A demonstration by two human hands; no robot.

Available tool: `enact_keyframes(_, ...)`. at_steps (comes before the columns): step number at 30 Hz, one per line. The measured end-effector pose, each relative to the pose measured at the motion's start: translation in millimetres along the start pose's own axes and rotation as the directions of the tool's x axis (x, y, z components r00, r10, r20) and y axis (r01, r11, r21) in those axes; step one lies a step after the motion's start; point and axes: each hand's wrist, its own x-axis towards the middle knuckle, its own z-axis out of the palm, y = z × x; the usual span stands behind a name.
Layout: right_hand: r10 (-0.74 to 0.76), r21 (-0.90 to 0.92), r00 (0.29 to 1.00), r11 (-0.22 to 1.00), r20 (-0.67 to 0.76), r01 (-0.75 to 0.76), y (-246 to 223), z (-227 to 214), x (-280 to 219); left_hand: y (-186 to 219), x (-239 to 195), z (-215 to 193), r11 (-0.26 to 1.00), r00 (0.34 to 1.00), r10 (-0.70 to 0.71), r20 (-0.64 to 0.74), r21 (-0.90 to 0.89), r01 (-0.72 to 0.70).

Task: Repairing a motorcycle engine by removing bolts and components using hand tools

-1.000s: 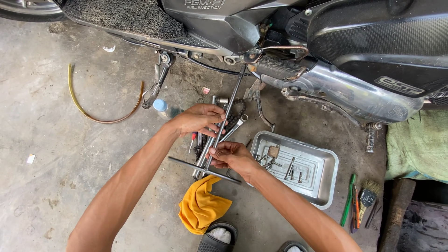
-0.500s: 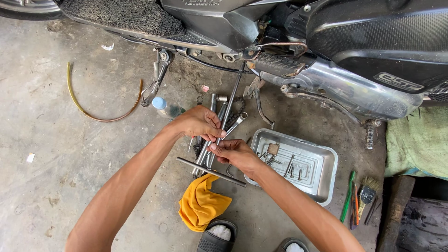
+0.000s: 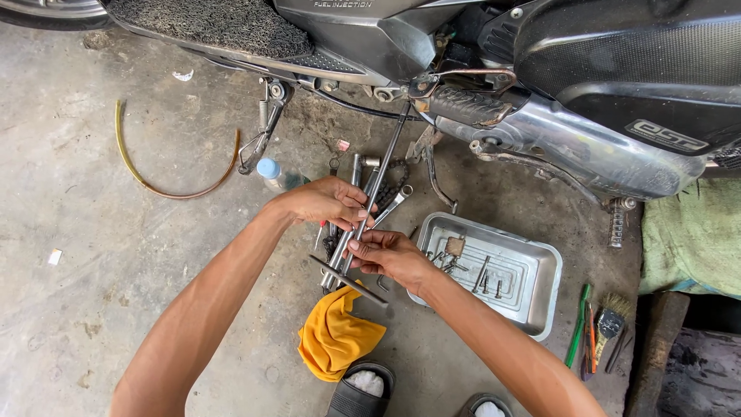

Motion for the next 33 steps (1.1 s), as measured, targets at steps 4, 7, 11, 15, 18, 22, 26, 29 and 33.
enact_keyframes(4,-0.005,-0.019,1.000,1.000,-0.025,0.005,7,-3,1,-18,13,-5,0.994,1.000,0.004,-0.023,0.108,-0.001)
enact_keyframes(7,-0.025,-0.026,0.999,0.999,-0.037,0.024,10,-2,3,-30,22,-2,0.990,0.998,0.012,-0.058,0.140,-0.004)
enact_keyframes(11,-0.029,-0.024,0.999,0.999,-0.040,0.028,3,7,-1,-40,32,4,0.998,0.987,0.040,-0.153,0.053,-0.032)
enact_keyframes(15,0.035,0.050,0.998,0.998,0.055,-0.038,-29,23,-26,-41,34,3,1.000,0.991,0.030,-0.132,0.004,-0.030)
enact_keyframes(18,0.047,0.087,0.993,0.995,0.106,-0.057,-37,22,-31,-28,26,5,0.999,0.996,0.034,-0.081,-0.020,-0.036)
enact_keyframes(22,0.003,0.011,0.998,1.000,0.067,-0.004,-19,11,-20,-7,5,11,0.997,0.998,0.049,-0.043,-0.064,-0.052)
enact_keyframes(26,-0.006,-0.030,0.999,1.000,0.042,0.008,-9,3,-9,-9,11,15,0.996,0.993,0.004,-0.121,-0.093,-0.015)
enact_keyframes(29,-0.003,-0.043,1.000,0.999,0.012,0.003,-2,0,-4,-10,18,19,0.999,0.980,-0.005,-0.201,-0.039,-0.003)
enact_keyframes(33,-0.008,-0.044,0.999,0.999,-0.048,0.006,1,0,-5,-18,31,23,0.998,0.978,0.035,-0.205,0.052,-0.025)
